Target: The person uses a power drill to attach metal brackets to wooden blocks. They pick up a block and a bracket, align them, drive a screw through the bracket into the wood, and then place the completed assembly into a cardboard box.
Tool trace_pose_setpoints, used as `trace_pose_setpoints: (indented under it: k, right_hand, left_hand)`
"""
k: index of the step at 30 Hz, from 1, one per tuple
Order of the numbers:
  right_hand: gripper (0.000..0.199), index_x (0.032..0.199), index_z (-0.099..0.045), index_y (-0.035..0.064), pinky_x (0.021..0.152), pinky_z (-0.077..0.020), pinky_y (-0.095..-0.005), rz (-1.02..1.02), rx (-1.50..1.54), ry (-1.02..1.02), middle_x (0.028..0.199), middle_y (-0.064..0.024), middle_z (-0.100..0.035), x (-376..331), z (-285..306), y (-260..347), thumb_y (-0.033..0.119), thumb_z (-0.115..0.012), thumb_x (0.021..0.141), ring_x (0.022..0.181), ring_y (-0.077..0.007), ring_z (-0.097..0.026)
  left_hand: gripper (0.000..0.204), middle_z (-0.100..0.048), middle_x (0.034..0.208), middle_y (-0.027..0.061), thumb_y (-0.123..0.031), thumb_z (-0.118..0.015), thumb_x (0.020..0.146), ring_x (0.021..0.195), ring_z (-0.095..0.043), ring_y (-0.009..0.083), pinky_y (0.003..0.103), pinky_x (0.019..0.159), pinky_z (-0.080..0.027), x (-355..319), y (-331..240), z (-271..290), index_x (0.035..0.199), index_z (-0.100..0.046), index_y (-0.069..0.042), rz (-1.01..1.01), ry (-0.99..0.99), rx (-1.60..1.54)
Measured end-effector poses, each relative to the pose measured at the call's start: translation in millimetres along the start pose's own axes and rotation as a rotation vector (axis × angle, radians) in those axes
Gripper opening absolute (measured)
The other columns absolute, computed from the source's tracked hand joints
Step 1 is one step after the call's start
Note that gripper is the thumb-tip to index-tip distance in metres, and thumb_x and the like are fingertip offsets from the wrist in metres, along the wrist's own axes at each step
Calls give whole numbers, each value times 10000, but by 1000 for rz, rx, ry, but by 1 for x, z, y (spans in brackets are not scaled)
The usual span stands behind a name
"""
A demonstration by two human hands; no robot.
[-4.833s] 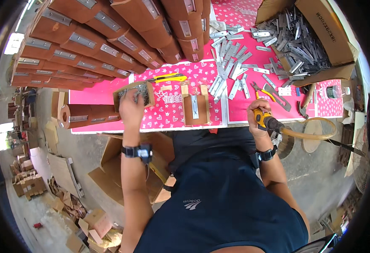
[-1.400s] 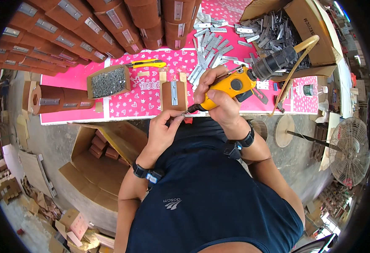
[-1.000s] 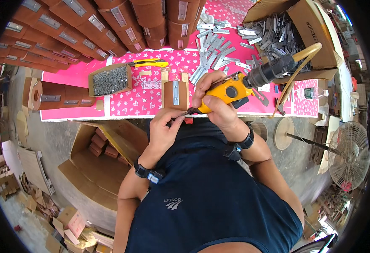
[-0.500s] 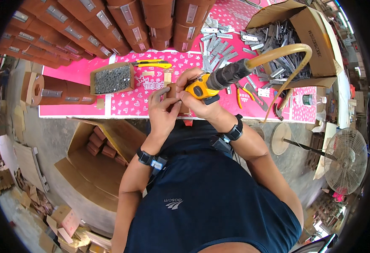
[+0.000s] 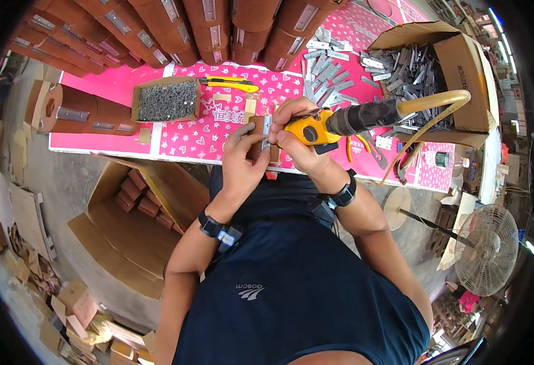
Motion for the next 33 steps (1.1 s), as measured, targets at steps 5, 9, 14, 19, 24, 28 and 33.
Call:
trace_pose_setpoints:
  k: [5, 9, 14, 19, 24, 28, 33]
  right_hand:
    - [264, 1090, -524, 19, 761, -531, -296, 23, 15, -7, 910, -90, -623, -1, 3, 2, -32, -633, 855, 822, -148, -633]
    - [257, 1081, -522, 19, 757, -532, -296, 2, 28, -31, 888, -87, -622, -2, 7, 1, -34, -629, 853, 804, -146, -634]
    - [255, 1076, -520, 21, 759, -532, -297, 16, -3, -30, 894, -86, -620, 1, 10, 4, -34, -632, 854, 818, -143, -631]
    - [264, 1076, -517, 29, 764, -529, -303, 11, 31, -23, 918, -83, -616, 6, 5, -2, -32, -651, 856, 828, -151, -626]
    - [307, 1038, -553, 105, 799, -483, -287, -179, -197, -255, 971, 10, -565, -27, 39, -41, 8, -771, 843, 897, -124, -564]
    - [324, 1020, -511, 124, 763, -499, -283, -215, -31, -301, 954, 2, -494, -55, 108, -65, -38, -705, 818, 863, -117, -526]
    - [237, 1025, -494, 65, 715, -481, -290, -11, 43, -40, 908, -74, -462, -14, 46, -30, 24, -652, 854, 778, -154, -503]
  left_hand:
    - [251, -622, 1317, 162, -115, -769, 808, 1204, -594, 347, 417, 1003, -499, -2, -3, 1, 1054, -744, -71, 19, -2, -20]
    - [193, -642, 1275, 153, -93, -766, 799, 1147, -616, 339, 416, 975, -508, 4, -6, -1, 989, -761, -59, -6, 33, 48]
    - [179, -665, 1218, 146, -82, -770, 780, 1110, -626, 331, 424, 956, -514, 14, -16, -2, 957, -769, -56, -117, 9, 106]
    - [178, -667, 1205, 154, -94, -775, 778, 1115, -625, 336, 431, 955, -514, 15, -9, 6, 952, -770, -56, -88, -7, 123]
    - [189, -664, 1120, 204, -138, -728, 824, 1080, -603, 380, 475, 933, -499, 4, -22, 16, 1002, -770, -87, 35, 134, 17]
    - [213, -646, 1145, 200, -104, -707, 773, 1097, -593, 377, 480, 962, -488, 1, -32, 2, 972, -754, -45, -218, 28, -144]
    - [146, -624, 1109, 118, -154, -744, 729, 1105, -578, 342, 446, 953, -480, -10, 6, -14, 835, -740, -55, -215, -100, -52]
Point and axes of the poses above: each hand's wrist, its own x-axis towards the middle knuckle, its own z-axis out of the back of the hand, y = z × x, the point moved 8 cm from there along x, towards the middle knuckle
